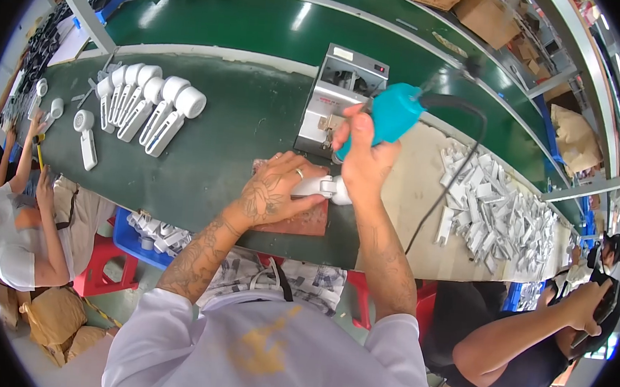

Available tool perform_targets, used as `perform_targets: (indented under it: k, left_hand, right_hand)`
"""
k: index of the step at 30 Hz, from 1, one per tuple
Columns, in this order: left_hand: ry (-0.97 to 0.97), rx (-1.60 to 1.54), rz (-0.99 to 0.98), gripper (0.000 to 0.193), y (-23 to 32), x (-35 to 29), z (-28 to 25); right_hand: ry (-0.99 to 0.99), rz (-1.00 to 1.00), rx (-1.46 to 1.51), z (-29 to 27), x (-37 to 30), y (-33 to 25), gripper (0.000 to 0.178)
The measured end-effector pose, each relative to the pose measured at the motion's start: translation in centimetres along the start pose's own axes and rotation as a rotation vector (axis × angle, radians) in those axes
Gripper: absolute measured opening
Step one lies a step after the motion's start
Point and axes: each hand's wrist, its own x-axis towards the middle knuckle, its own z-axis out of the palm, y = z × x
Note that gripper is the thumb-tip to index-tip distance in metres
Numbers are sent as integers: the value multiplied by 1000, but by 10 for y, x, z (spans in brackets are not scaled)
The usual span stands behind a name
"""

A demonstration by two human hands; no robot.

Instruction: The person assembles handheld fans on a production line by joining fan handles and fan bases with other fan components. The components are secured using an electric screwdriver.

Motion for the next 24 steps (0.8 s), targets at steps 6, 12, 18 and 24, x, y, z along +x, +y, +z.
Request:
perform_targets:
  k: [6,12,18,24]
  left_hand:
    - [-9,-31,4,43,0,2,0]
    - [-11,-12,-8,42,-2,0,2]
    - [4,20,46,35,0,2,4]
    - [-52,42,-9,31,-2,3,5]
  right_hand:
    - [-33,-5,41,-12,-15,0,34]
    - [-52,11,83,-14,-21,12,33]
    - [-67,20,52,-16,-27,21,43]
    - [-81,1,35,-13,-27,22,41]
